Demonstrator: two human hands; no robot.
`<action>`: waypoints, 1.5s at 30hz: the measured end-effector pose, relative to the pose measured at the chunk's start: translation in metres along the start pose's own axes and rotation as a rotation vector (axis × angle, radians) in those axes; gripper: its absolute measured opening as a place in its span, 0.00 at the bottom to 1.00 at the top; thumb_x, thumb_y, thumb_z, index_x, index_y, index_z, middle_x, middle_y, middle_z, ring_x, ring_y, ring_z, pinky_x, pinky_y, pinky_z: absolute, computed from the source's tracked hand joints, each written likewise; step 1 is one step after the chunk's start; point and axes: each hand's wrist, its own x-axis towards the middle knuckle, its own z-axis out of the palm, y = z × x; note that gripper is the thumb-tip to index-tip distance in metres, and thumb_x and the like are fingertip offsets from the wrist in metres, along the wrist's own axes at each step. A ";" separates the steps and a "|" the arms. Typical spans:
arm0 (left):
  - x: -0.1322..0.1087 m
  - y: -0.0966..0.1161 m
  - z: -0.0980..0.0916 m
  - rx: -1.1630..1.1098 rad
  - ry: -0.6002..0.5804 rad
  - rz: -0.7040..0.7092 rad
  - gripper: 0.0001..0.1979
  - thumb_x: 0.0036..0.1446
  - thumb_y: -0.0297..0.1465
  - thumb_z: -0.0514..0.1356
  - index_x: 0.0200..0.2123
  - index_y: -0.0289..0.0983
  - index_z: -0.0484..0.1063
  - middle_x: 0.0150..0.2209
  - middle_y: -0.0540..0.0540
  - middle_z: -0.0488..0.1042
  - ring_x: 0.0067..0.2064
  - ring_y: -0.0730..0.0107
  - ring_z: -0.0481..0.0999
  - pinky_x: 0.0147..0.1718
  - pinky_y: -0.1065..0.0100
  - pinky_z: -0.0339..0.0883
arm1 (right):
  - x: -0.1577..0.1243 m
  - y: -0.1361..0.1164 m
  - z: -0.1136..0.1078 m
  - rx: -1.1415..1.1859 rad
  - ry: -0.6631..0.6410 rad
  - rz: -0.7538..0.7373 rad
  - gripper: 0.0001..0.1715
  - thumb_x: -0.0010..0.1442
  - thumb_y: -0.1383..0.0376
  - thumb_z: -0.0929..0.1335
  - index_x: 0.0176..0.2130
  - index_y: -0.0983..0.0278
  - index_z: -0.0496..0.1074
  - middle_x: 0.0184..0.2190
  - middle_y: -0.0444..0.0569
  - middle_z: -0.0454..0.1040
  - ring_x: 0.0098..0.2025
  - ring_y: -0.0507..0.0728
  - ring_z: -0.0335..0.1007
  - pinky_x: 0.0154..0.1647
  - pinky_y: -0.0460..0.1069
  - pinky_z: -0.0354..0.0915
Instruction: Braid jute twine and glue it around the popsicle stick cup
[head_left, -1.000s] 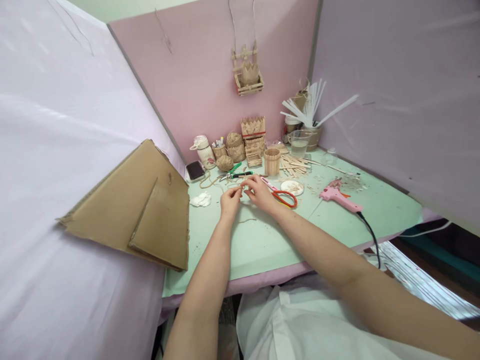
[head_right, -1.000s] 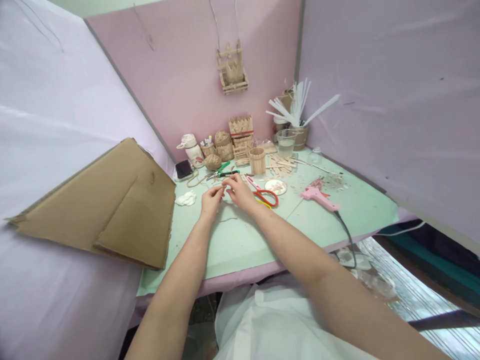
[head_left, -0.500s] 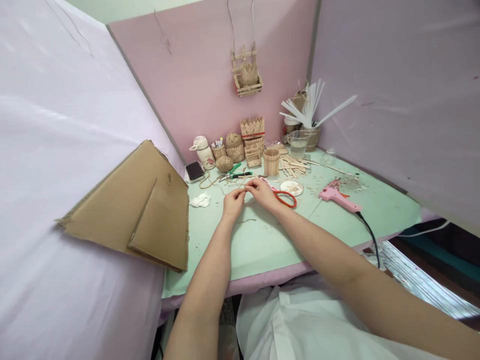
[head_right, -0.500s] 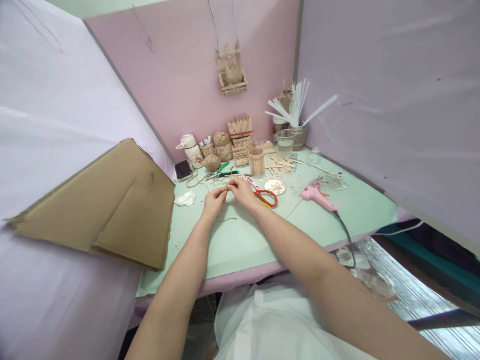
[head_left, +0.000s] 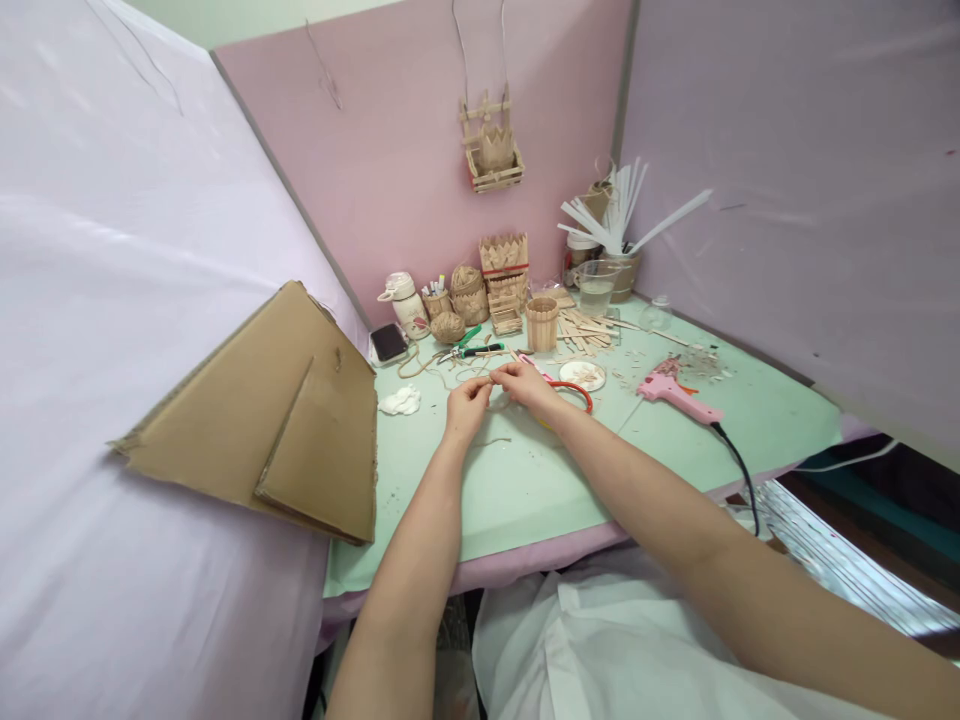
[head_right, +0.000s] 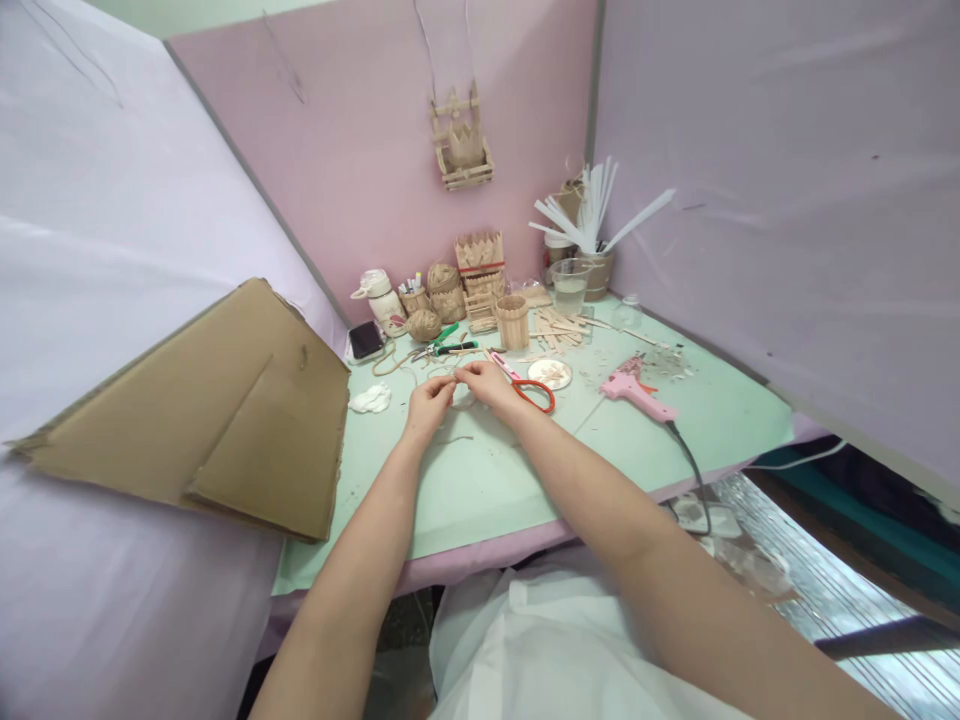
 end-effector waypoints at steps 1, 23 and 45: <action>0.000 0.001 0.000 0.001 -0.008 -0.002 0.08 0.49 0.32 0.60 0.30 0.36 0.77 0.18 0.52 0.66 0.22 0.75 0.62 0.25 0.71 0.56 | 0.000 0.000 0.000 0.031 -0.019 0.025 0.14 0.49 0.55 0.67 0.28 0.65 0.72 0.22 0.44 0.69 0.25 0.50 0.60 0.23 0.45 0.56; 0.004 0.001 -0.001 -0.227 0.084 -0.199 0.10 0.43 0.36 0.63 0.26 0.34 0.72 0.25 0.50 0.71 0.19 0.82 0.58 0.19 0.74 0.51 | -0.001 -0.002 0.007 -0.135 0.014 -0.243 0.11 0.52 0.61 0.65 0.26 0.65 0.72 0.25 0.45 0.72 0.29 0.52 0.64 0.35 0.47 0.60; 0.004 -0.001 -0.003 -0.433 -0.011 -0.249 0.15 0.40 0.37 0.67 0.30 0.35 0.72 0.25 0.52 0.67 0.24 0.81 0.61 0.22 0.75 0.52 | 0.002 0.003 0.008 -0.075 0.052 -0.241 0.07 0.49 0.63 0.66 0.28 0.65 0.70 0.27 0.45 0.72 0.30 0.52 0.65 0.36 0.48 0.62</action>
